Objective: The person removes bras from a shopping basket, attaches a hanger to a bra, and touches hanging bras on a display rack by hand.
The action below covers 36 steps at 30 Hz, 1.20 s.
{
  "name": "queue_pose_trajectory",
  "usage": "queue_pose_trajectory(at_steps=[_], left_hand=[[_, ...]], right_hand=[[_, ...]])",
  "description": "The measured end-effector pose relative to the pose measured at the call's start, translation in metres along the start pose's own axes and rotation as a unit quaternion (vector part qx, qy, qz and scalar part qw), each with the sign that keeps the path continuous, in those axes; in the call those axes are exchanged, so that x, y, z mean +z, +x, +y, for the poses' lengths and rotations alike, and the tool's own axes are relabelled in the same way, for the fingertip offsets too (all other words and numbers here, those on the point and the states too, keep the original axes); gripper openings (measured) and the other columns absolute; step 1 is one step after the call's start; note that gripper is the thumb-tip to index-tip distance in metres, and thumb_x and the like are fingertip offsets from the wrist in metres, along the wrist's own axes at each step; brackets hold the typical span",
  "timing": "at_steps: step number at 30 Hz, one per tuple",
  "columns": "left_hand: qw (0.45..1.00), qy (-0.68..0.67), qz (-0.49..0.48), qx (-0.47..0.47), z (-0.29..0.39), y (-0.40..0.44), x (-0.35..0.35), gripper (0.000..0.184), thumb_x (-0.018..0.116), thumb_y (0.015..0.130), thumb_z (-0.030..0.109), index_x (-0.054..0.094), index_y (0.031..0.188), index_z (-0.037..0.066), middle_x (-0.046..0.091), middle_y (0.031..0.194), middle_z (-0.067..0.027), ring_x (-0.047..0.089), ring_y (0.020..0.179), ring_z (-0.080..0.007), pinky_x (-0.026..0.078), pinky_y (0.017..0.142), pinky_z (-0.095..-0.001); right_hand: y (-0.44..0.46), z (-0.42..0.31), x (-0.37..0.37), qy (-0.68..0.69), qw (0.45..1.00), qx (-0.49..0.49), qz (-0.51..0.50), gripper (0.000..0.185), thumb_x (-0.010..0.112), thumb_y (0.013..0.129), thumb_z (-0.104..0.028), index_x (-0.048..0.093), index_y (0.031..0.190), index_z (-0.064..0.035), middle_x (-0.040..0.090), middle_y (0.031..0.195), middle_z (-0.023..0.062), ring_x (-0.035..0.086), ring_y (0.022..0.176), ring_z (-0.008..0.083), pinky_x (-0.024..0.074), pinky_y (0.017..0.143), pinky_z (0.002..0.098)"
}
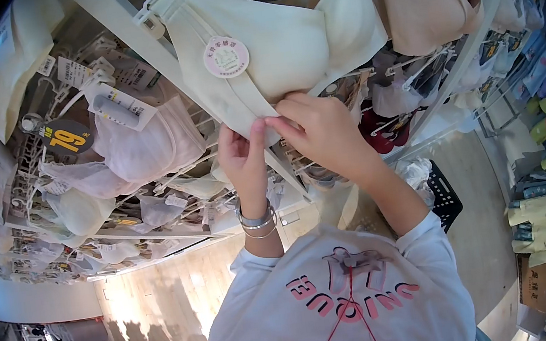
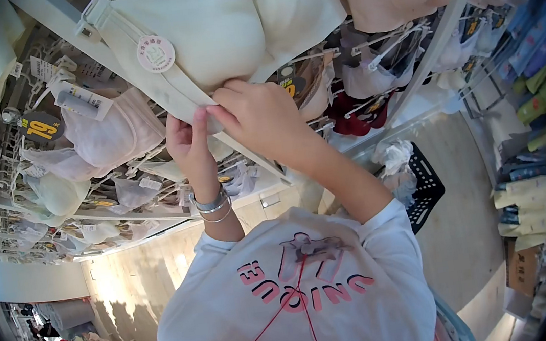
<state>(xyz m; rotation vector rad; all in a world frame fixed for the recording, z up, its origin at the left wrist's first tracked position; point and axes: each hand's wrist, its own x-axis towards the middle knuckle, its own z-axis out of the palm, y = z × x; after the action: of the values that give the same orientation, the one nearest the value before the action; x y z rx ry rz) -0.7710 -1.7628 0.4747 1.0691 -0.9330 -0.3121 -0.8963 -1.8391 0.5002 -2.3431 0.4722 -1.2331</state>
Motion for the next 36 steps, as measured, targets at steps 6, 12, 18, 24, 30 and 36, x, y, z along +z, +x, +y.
queue_pose_trajectory(at_steps=[6, 12, 18, 24, 30, 36], left_hand=[[0.998, 0.051, 0.045, 0.009, -0.003, 0.005, -0.007, 0.018, 0.064, 0.09, 0.011, 0.058, 0.103, -0.001, 0.06, 0.091, -0.0005, 0.051, 0.076, -0.0045, 0.042, 0.066, -0.0192], [0.946, 0.191, 0.189, 0.181, 0.001, 0.008, -0.002, 0.035, 0.067, 0.086, 0.01, 0.049, 0.112, -0.004, 0.056, 0.111, -0.0108, 0.054, 0.097, -0.0147, 0.045, 0.083, -0.0293], [0.845, 0.302, 0.078, 0.434, -0.007, -0.016, 0.015, 0.049, 0.073, 0.077, 0.006, 0.046, 0.118, 0.002, 0.049, 0.117, -0.0153, 0.05, 0.104, -0.0282, 0.041, 0.089, -0.0389], [0.75, 0.485, -0.032, 0.45, 0.041, 0.058, 0.128, 0.052, 0.073, 0.073, 0.025, 0.051, 0.113, 0.001, 0.055, 0.113, -0.0164, 0.052, 0.104, -0.0299, 0.039, 0.092, -0.0449], [0.678, 0.64, -0.113, 0.345, 0.043, 0.074, 0.132, 0.042, 0.072, 0.074, 0.024, 0.054, 0.105, 0.001, 0.064, 0.081, -0.014, 0.062, 0.082, -0.03, 0.043, 0.085, -0.0428], [0.696, 0.636, -0.141, 0.304, 0.046, 0.075, 0.127, 0.03, 0.07, 0.075, 0.018, 0.057, 0.097, 0.001, 0.065, 0.073, -0.0155, 0.063, 0.077, -0.0316, 0.043, 0.08, -0.0413]], right_hand=[[-0.004, -0.009, -0.003, 0.107, 0.991, 0.026, 0.07, 0.014, 0.065, 0.082, -0.015, 0.063, 0.092, -0.0049, 0.062, 0.091, 0.0088, 0.061, 0.059, 0.0236, 0.0485, 0.053, 0.0333], [-0.025, 0.053, -0.025, 0.177, 0.927, 0.149, 0.295, 0.024, 0.068, 0.083, -0.011, 0.06, 0.105, -0.0023, 0.061, 0.09, 0.0054, 0.054, 0.061, 0.0095, 0.0448, 0.052, 0.0202], [-0.013, 0.122, -0.023, 0.183, 0.897, 0.245, 0.319, 0.048, 0.069, 0.086, -0.029, 0.051, 0.116, 0.0043, 0.055, 0.105, 0.0109, 0.056, 0.082, 0.0152, 0.0474, 0.071, 0.0257], [0.004, 0.128, -0.004, 0.383, 0.862, 0.217, 0.251, 0.047, 0.065, 0.088, -0.025, 0.051, 0.119, 0.0069, 0.063, 0.104, 0.0132, 0.061, 0.088, 0.0147, 0.0486, 0.076, 0.0267], [0.011, 0.118, 0.004, 0.347, 0.875, 0.193, 0.275, 0.043, 0.07, 0.084, -0.021, 0.055, 0.113, 0.0071, 0.065, 0.098, 0.0118, 0.062, 0.08, 0.0135, 0.0502, 0.069, 0.0264], [0.019, 0.096, 0.013, 0.298, 0.873, 0.212, 0.322, 0.034, 0.07, 0.08, -0.015, 0.06, 0.103, 0.0075, 0.067, 0.088, 0.0154, 0.065, 0.073, 0.0178, 0.052, 0.064, 0.0292]])
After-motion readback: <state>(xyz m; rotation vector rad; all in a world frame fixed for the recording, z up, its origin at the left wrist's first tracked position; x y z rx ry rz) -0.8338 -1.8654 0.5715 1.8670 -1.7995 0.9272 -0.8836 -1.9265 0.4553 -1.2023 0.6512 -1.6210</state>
